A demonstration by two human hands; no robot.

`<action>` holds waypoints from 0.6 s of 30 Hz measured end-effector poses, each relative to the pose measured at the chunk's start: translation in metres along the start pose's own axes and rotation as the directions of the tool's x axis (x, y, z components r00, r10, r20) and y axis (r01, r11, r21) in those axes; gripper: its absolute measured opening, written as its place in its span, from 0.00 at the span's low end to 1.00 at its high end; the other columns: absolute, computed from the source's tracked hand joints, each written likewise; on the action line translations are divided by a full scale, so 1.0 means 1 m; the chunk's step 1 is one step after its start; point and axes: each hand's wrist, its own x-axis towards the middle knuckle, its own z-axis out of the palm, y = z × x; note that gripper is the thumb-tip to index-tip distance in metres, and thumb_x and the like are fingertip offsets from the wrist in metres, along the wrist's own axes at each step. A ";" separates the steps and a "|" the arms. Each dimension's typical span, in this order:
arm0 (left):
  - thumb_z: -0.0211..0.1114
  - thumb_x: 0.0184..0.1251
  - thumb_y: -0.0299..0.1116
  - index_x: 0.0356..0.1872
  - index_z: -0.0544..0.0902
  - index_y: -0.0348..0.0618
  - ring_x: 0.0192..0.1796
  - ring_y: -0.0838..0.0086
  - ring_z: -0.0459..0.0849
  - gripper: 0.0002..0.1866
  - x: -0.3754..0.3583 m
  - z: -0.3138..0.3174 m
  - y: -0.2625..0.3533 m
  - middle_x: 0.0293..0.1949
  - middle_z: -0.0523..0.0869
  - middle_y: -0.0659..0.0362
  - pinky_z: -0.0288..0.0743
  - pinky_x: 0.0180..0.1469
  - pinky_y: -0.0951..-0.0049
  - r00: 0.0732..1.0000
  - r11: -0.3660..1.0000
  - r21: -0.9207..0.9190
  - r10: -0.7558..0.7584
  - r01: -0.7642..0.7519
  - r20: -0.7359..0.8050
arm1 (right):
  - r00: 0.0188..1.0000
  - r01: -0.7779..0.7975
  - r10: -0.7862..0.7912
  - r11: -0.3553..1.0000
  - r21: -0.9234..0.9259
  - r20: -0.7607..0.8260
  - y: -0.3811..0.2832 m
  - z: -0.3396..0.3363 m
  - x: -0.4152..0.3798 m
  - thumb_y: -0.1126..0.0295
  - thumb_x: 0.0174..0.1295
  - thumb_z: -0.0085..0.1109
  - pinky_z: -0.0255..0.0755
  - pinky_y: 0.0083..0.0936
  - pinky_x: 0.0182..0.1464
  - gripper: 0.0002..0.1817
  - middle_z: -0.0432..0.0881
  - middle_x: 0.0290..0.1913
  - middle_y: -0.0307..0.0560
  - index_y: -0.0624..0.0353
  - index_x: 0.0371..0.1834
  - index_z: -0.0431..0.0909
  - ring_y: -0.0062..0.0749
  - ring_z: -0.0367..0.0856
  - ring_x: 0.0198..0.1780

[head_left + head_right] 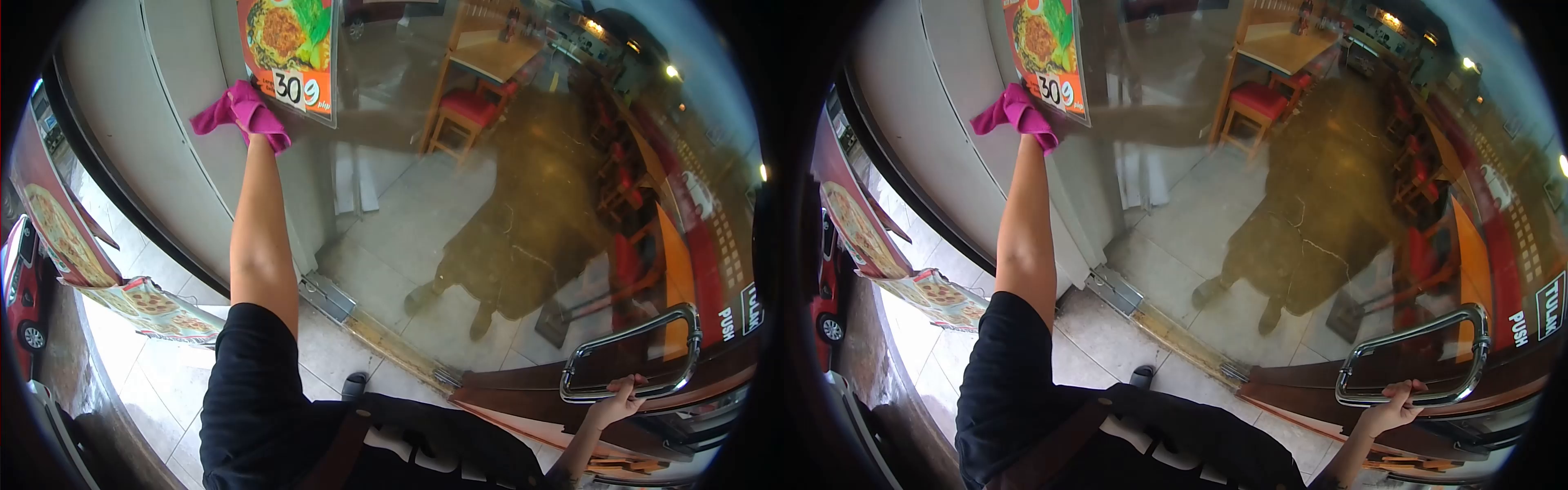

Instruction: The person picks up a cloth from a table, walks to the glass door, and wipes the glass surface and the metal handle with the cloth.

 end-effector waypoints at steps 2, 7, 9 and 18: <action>0.41 0.67 0.39 0.68 0.47 0.44 0.69 0.59 0.51 0.29 -0.027 0.011 -0.012 0.67 0.55 0.52 0.46 0.68 0.64 0.996 0.861 0.503 0.086 -0.081 0.014 | 0.998 -0.034 0.034 0.999 -0.003 -0.047 0.000 -0.002 0.000 0.79 0.57 0.49 0.59 0.13 0.25 0.06 0.63 0.16 0.33 0.60 0.37 0.67 0.15 0.59 0.18; 0.42 0.64 0.45 0.68 0.45 0.40 0.71 0.53 0.40 0.34 -0.398 0.069 0.220 0.68 0.46 0.45 0.33 0.69 0.52 0.991 0.984 0.131 -0.127 0.120 0.047 | 1.000 0.016 -0.016 1.000 -0.015 0.027 -0.002 -0.003 -0.001 0.80 0.57 0.48 0.58 0.13 0.25 0.06 0.64 0.17 0.34 0.60 0.36 0.67 0.15 0.60 0.19; 0.48 0.58 0.59 0.59 0.64 0.36 0.69 0.53 0.49 0.37 -0.496 0.056 0.289 0.63 0.57 0.37 0.38 0.69 0.53 0.184 0.620 0.580 -0.584 -0.528 0.791 | 0.999 -0.027 0.025 0.998 0.051 0.037 -0.004 -0.002 0.000 0.81 0.56 0.49 0.59 0.13 0.24 0.06 0.65 0.16 0.35 0.59 0.36 0.68 0.15 0.62 0.18; 0.54 0.58 0.35 0.63 0.49 0.32 0.65 0.57 0.53 0.35 -0.372 0.053 0.110 0.62 0.55 0.44 0.44 0.67 0.60 0.998 0.998 0.024 0.053 -0.054 0.036 | 0.997 -0.018 0.014 0.998 0.061 0.071 -0.001 -0.007 0.002 0.80 0.55 0.50 0.60 0.15 0.23 0.07 0.67 0.18 0.38 0.61 0.36 0.67 0.17 0.63 0.18</action>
